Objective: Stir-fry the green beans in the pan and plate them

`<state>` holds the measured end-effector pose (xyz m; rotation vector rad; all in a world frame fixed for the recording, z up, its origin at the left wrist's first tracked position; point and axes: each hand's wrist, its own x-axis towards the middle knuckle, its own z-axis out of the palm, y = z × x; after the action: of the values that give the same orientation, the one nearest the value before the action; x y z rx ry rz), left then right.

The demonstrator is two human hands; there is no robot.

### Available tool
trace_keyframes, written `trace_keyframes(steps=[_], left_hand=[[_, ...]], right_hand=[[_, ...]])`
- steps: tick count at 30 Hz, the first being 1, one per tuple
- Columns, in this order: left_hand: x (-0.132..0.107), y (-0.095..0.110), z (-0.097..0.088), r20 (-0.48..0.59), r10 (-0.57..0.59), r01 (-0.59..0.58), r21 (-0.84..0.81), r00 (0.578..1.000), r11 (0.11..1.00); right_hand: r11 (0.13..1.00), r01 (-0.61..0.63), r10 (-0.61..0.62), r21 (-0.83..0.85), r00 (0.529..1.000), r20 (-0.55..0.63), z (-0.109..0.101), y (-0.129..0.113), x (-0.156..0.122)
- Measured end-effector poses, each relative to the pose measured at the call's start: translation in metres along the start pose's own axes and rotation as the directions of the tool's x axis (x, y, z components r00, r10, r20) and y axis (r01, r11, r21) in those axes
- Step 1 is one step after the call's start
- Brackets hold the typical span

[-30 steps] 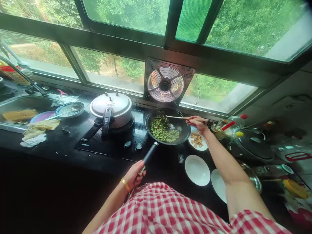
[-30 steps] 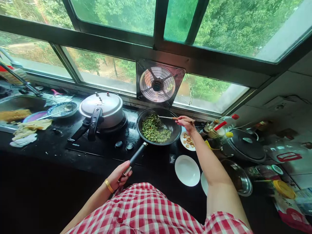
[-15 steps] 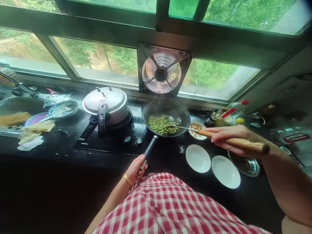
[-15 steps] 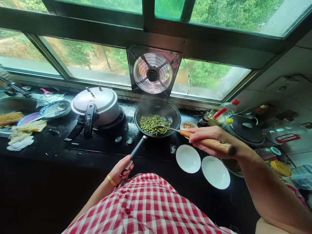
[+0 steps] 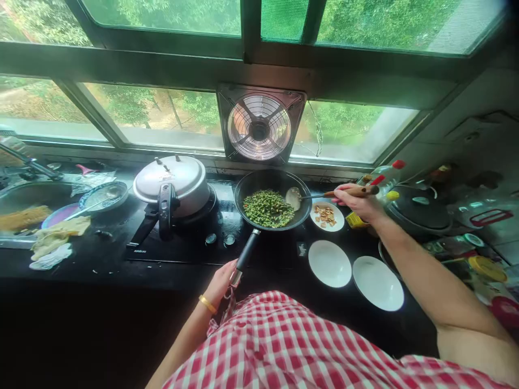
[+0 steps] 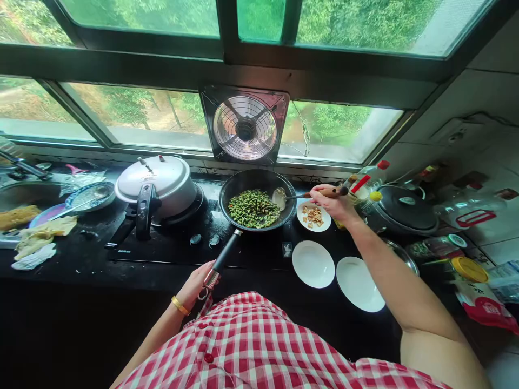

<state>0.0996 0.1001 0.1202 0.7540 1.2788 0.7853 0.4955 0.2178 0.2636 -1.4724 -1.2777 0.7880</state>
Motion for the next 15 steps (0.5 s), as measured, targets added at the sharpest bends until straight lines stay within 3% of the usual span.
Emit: trace_keyframes(steps=[3, 6, 9, 11, 15], left_hand=[[0.008, 0.010, -0.010, -0.105, 0.212, -0.189, 0.200, 0.972, 0.962], [0.018, 0.030, -0.015, -0.161, 0.453, -0.321, 0.505, 0.877, 0.801], [0.028, 0.059, -0.007, -0.052, 0.654, -0.371, 0.788, 0.755, 0.491], [0.036, 0.078, 0.005, 0.065, 0.724, -0.380, 0.881, 0.687, 0.281], [0.056, 0.107, 0.035, 0.210, 0.735, -0.375, 0.925, 0.644, 0.065]], right_hand=[[0.972, -0.100, 0.118, 0.213, 0.990, -0.072, 0.024, 0.029, -0.001], [0.875, -0.214, 0.292, 0.435, 0.949, -0.122, 0.039, 0.055, -0.010], [0.773, -0.287, 0.417, 0.566, 0.902, -0.112, 0.032, 0.073, -0.022], [0.714, -0.328, 0.490, 0.618, 0.865, -0.108, 0.019, 0.082, -0.028], [0.617, -0.380, 0.592, 0.689, 0.801, -0.088, -0.003, 0.091, -0.041]])
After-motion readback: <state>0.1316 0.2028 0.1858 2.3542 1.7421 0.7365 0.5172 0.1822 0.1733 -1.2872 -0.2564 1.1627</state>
